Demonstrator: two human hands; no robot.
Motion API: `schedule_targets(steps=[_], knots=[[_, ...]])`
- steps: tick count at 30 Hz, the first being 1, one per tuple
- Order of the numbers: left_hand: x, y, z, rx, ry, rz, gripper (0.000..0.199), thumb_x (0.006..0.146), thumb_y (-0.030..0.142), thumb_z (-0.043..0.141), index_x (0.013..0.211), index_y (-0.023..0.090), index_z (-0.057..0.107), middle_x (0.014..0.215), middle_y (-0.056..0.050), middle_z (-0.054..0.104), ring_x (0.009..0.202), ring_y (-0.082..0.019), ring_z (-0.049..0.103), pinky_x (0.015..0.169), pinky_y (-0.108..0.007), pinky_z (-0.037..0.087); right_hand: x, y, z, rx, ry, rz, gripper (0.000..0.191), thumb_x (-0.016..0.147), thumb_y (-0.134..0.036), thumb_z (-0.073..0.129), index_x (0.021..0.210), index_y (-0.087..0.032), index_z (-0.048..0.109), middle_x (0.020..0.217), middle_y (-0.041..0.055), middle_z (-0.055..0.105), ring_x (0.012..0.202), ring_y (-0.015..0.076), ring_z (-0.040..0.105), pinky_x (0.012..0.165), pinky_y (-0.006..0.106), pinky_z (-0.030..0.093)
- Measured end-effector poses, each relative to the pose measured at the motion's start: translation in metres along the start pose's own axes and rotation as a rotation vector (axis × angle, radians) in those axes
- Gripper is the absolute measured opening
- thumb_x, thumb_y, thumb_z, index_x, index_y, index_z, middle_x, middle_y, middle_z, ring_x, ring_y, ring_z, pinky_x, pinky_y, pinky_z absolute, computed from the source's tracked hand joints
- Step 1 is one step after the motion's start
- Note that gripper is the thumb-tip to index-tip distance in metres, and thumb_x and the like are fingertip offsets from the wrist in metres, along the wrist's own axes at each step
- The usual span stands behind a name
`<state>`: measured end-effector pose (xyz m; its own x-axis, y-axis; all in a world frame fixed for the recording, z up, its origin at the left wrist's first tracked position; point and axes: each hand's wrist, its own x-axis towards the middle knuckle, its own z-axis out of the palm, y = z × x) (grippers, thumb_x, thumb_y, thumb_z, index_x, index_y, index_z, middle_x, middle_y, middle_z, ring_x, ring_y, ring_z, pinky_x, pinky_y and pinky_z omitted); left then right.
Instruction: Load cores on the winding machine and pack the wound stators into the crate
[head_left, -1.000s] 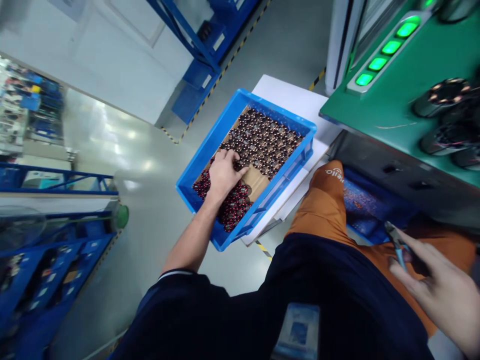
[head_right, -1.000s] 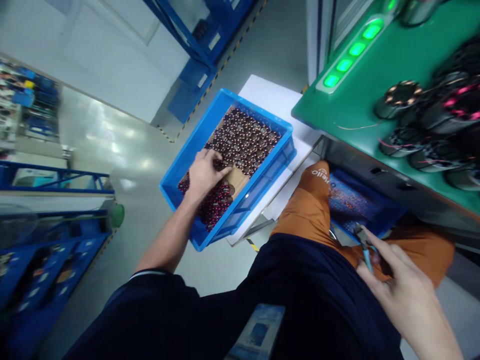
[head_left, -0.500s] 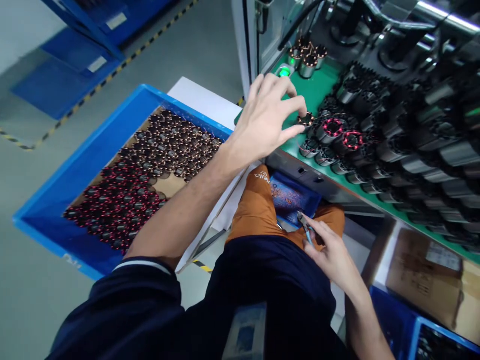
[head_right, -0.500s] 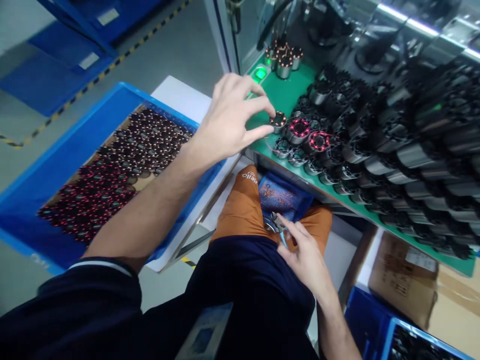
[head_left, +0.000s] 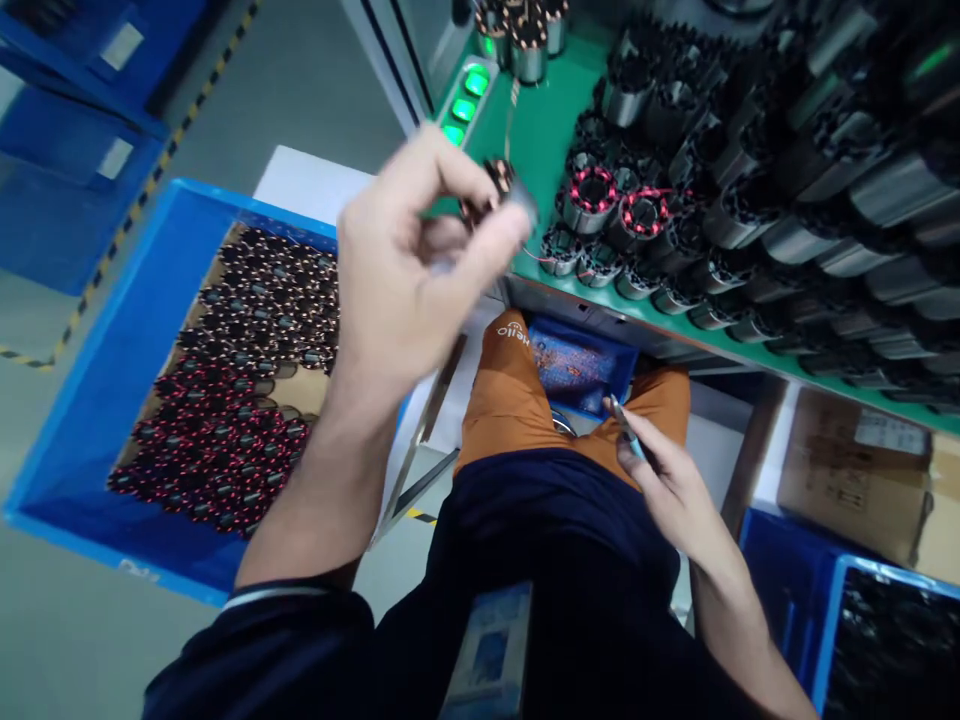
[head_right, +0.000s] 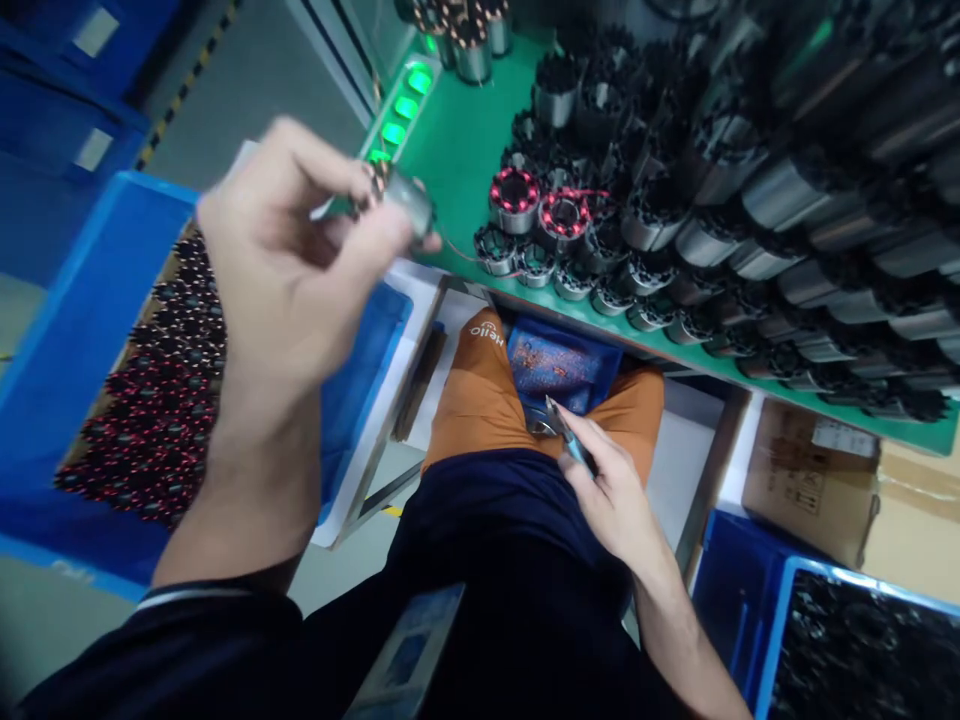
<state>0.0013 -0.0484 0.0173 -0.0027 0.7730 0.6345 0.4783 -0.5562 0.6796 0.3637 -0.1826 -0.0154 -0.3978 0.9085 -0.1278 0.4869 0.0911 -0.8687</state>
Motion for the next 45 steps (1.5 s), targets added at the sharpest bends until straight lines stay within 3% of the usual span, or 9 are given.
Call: schedule_targets(steps=[2,4,8,16,22,29,36,42,45], knots=[[-0.025,0.048,0.009,-0.082,0.013,0.095,0.027,0.104,0.044,0.092,0.11,0.027,0.072,0.115,-0.003,0.081,0.101,-0.02,0.08,0.068,-0.039,0.058,-0.004,-0.016,-0.004,0.023,0.036,-0.013,0.053,0.123,-0.034,0.066,0.175,-0.035,0.075,0.121,0.0054,0.082,0.105,0.021,0.076,0.103,0.039,0.066],[-0.043,0.085,0.02,-0.017,-0.114,-0.043,0.016,0.101,0.028,0.089,0.107,0.027,0.074,0.124,-0.006,0.085,0.117,-0.026,0.083,0.08,-0.04,0.066,-0.006,-0.034,-0.009,0.012,0.067,-0.036,0.058,0.122,-0.031,0.068,0.18,-0.043,0.07,0.115,0.0027,0.078,0.099,0.0197,0.071,0.093,0.035,0.063],[-0.059,0.115,0.036,0.031,-0.1,-0.029,0.017,0.106,0.027,0.091,0.1,0.024,0.075,0.117,-0.007,0.086,0.106,-0.022,0.084,0.085,-0.036,0.071,-0.005,-0.056,-0.011,-0.017,0.102,-0.066,0.063,0.122,-0.027,0.066,0.182,-0.046,0.067,0.11,0.003,0.071,0.099,0.0216,0.066,0.088,0.037,0.06],[-0.07,0.115,0.04,0.105,-0.108,0.001,0.026,0.107,0.031,0.1,0.097,0.025,0.077,0.119,-0.005,0.089,0.099,-0.021,0.086,0.079,-0.035,0.07,-0.001,-0.05,-0.004,0.03,0.086,-0.09,0.074,0.117,-0.02,0.064,0.187,-0.044,0.061,0.129,0.0045,0.078,0.113,0.0245,0.067,0.108,0.044,0.063],[-0.075,0.118,0.038,0.126,-0.155,-0.022,0.019,0.107,0.029,0.099,0.104,0.031,0.081,0.122,0.0,0.089,0.097,-0.021,0.085,0.083,-0.04,0.071,-0.001,-0.051,-0.004,0.022,0.084,-0.061,0.067,0.119,-0.026,0.065,0.184,-0.04,0.066,0.12,0.0053,0.075,0.108,0.0261,0.067,0.104,0.046,0.064],[-0.076,0.112,0.039,0.063,-0.122,0.003,0.022,0.099,0.03,0.103,0.103,0.03,0.082,0.122,-0.004,0.091,0.099,-0.025,0.086,0.081,-0.043,0.07,-0.005,-0.048,-0.005,-0.012,0.078,-0.012,0.063,0.118,-0.031,0.065,0.181,-0.037,0.069,0.117,0.0063,0.074,0.109,0.0271,0.067,0.102,0.047,0.066],[-0.074,0.111,0.041,0.054,-0.165,0.001,0.022,0.098,0.033,0.103,0.101,0.034,0.081,0.117,-0.002,0.09,0.093,-0.026,0.083,0.072,-0.044,0.063,-0.004,-0.049,-0.003,-0.001,0.129,-0.076,0.072,0.112,-0.015,0.066,0.179,-0.041,0.071,0.105,0.0021,0.07,0.094,0.0208,0.064,0.09,0.038,0.063],[-0.078,0.11,0.04,-0.018,-0.176,-0.025,0.02,0.098,0.038,0.105,0.105,0.036,0.086,0.121,-0.004,0.09,0.1,-0.028,0.085,0.08,-0.044,0.066,-0.003,-0.049,-0.001,-0.051,0.188,-0.091,0.063,0.11,-0.017,0.066,0.168,-0.034,0.082,0.104,0.0037,0.081,0.084,0.0201,0.07,0.079,0.036,0.065],[-0.081,0.108,0.041,-0.044,-0.172,-0.058,0.021,0.096,0.039,0.107,0.104,0.038,0.088,0.122,-0.003,0.09,0.1,-0.028,0.084,0.082,-0.045,0.067,0.0,-0.044,0.0,-0.037,0.198,-0.108,0.058,0.105,-0.017,0.066,0.156,-0.03,0.089,0.117,0.0056,0.092,0.082,0.0198,0.077,0.081,0.037,0.071]])
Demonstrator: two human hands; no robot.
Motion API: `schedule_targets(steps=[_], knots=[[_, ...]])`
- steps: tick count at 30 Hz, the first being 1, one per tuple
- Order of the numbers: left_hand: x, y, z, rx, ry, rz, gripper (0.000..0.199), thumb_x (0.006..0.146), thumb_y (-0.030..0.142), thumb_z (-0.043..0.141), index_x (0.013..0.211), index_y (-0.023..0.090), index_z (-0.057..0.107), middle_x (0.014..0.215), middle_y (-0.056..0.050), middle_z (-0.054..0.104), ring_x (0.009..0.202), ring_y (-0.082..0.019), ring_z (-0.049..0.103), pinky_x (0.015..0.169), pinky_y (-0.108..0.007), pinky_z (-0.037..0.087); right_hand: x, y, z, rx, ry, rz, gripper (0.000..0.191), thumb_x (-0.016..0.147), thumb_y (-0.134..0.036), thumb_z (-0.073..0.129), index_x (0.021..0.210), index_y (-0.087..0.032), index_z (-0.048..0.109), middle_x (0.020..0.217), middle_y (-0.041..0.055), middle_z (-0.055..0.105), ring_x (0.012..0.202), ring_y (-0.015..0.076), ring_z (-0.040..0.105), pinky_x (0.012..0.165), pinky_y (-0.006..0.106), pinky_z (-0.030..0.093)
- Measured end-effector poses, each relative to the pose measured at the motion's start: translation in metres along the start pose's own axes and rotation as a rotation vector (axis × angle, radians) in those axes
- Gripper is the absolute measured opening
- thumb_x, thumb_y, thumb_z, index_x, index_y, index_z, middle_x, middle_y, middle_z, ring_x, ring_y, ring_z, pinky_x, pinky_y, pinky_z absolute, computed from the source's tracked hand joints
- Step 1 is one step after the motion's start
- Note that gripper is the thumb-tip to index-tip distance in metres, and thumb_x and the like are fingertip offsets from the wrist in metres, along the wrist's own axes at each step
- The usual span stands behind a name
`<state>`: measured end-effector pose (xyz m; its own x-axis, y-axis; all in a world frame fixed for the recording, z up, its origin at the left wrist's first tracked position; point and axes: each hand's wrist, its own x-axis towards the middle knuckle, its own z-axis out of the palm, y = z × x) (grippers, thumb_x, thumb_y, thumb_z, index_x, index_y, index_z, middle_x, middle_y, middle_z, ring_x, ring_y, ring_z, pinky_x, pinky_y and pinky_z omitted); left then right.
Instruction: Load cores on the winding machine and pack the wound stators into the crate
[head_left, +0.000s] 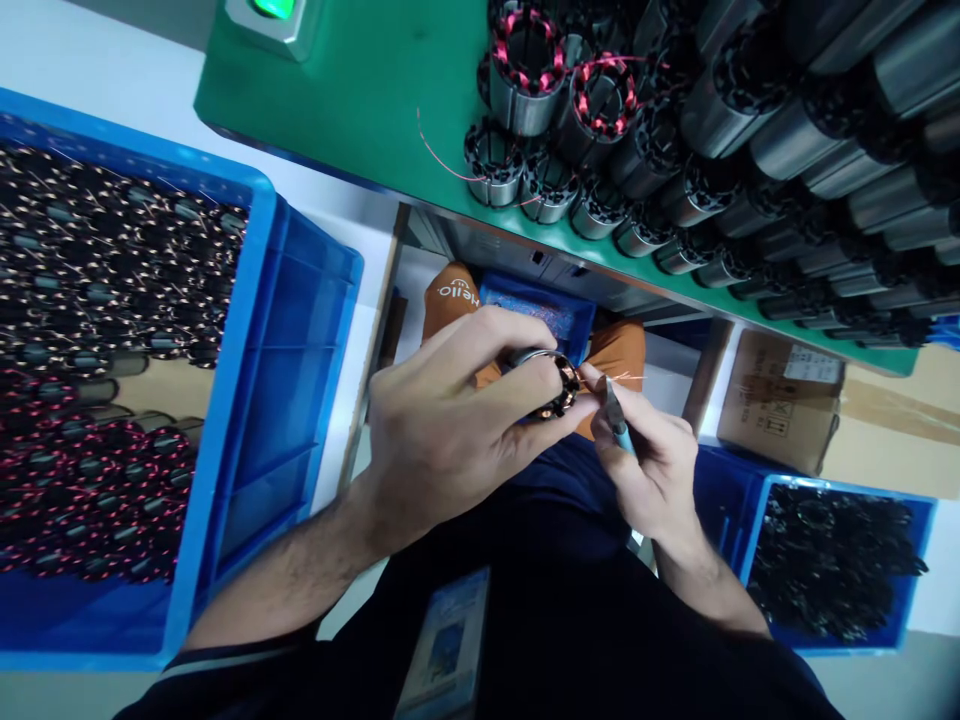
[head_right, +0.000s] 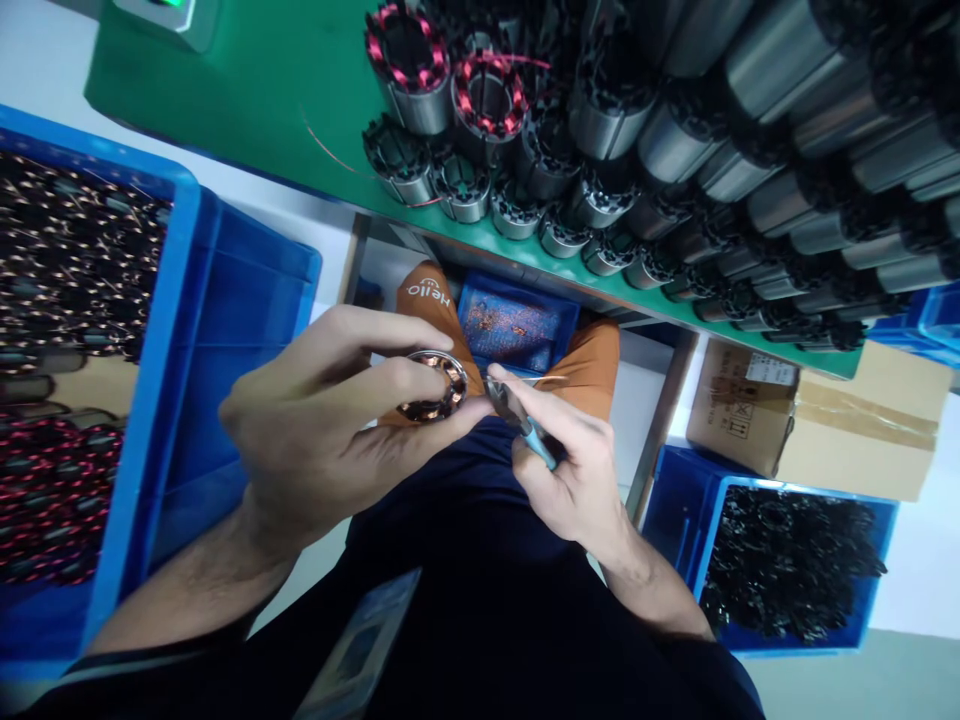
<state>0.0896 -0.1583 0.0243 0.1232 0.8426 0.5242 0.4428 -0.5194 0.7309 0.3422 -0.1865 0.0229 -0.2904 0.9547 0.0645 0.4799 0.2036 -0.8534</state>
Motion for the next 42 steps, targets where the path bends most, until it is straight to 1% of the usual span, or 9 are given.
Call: schedule_targets(steps=[3,6,9,12,20,24,31,37,42], knots=[[0.0,-0.003,0.004,-0.042,0.058,-0.066,0.024,0.094,0.043,0.11,0.099,0.036,0.087,0.12,-0.004,0.089,0.097,-0.028,0.082,0.077,-0.045,0.066,0.006,0.007,0.0,0.001,0.019,0.073,0.055,0.104,-0.021,0.066,0.154,-0.028,0.089,0.129,0.0066,0.093,0.09,0.0216,0.083,0.087,0.039,0.074],[0.003,-0.005,0.008,-0.335,0.075,-0.333,0.025,0.095,0.046,0.108,0.1,0.032,0.088,0.117,-0.006,0.088,0.104,-0.028,0.083,0.079,-0.041,0.069,0.013,0.012,-0.003,-0.087,0.043,0.102,0.06,0.106,-0.025,0.068,0.164,-0.029,0.083,0.124,0.0079,0.089,0.095,0.024,0.079,0.091,0.043,0.071],[0.008,-0.003,0.013,-0.731,0.056,-0.663,0.03,0.095,0.051,0.109,0.103,0.028,0.091,0.107,-0.004,0.087,0.092,-0.024,0.085,0.071,-0.034,0.069,0.016,0.016,-0.005,-0.206,0.036,0.008,0.069,0.103,-0.025,0.074,0.172,-0.03,0.078,0.105,0.0065,0.079,0.089,0.0248,0.068,0.084,0.044,0.066],[0.011,-0.001,0.021,-0.901,0.063,-0.808,0.038,0.09,0.056,0.113,0.098,0.026,0.091,0.097,-0.003,0.086,0.084,-0.02,0.082,0.074,-0.031,0.07,0.015,0.02,-0.001,-0.323,0.15,-0.135,0.065,0.101,-0.026,0.077,0.166,-0.034,0.082,0.095,0.0044,0.07,0.085,0.0252,0.064,0.08,0.044,0.063],[0.014,0.004,0.039,-1.101,0.019,-0.84,0.039,0.088,0.053,0.115,0.093,0.024,0.09,0.098,-0.003,0.088,0.084,-0.018,0.084,0.084,-0.031,0.075,0.015,0.016,0.008,-0.392,0.288,-0.201,0.055,0.108,-0.031,0.078,0.163,-0.038,0.084,0.095,0.006,0.068,0.085,0.0263,0.064,0.078,0.046,0.063],[0.014,0.006,0.042,-1.087,-0.002,-0.851,0.038,0.088,0.052,0.114,0.092,0.024,0.089,0.09,-0.002,0.084,0.085,-0.021,0.085,0.086,-0.033,0.076,0.017,0.015,0.007,-0.368,0.271,-0.169,0.047,0.115,-0.038,0.073,0.161,-0.037,0.082,0.089,0.0055,0.067,0.084,0.0265,0.061,0.079,0.047,0.064],[0.011,0.006,0.047,-1.09,-0.016,-0.852,0.036,0.09,0.053,0.112,0.095,0.025,0.089,0.098,-0.003,0.088,0.089,-0.021,0.086,0.086,-0.033,0.076,0.015,0.022,0.007,-0.38,0.261,-0.136,0.042,0.12,-0.046,0.069,0.157,-0.035,0.086,0.087,0.0047,0.067,0.079,0.0248,0.058,0.076,0.045,0.064],[0.01,0.005,0.047,-1.07,-0.013,-0.86,0.04,0.091,0.057,0.111,0.095,0.024,0.088,0.098,-0.003,0.087,0.085,-0.018,0.083,0.083,-0.031,0.074,0.014,0.025,0.006,-0.288,0.232,-0.135,0.044,0.119,-0.04,0.074,0.161,-0.038,0.085,0.09,0.005,0.067,0.082,0.0244,0.058,0.079,0.044,0.063],[0.009,-0.004,0.056,-1.033,0.088,-0.882,0.044,0.086,0.056,0.114,0.091,0.024,0.085,0.096,-0.002,0.086,0.081,-0.017,0.08,0.074,-0.028,0.07,0.018,0.027,0.004,-0.252,0.122,-0.039,0.049,0.118,-0.047,0.074,0.165,-0.037,0.083,0.093,0.0054,0.067,0.084,0.0245,0.06,0.082,0.042,0.063]])
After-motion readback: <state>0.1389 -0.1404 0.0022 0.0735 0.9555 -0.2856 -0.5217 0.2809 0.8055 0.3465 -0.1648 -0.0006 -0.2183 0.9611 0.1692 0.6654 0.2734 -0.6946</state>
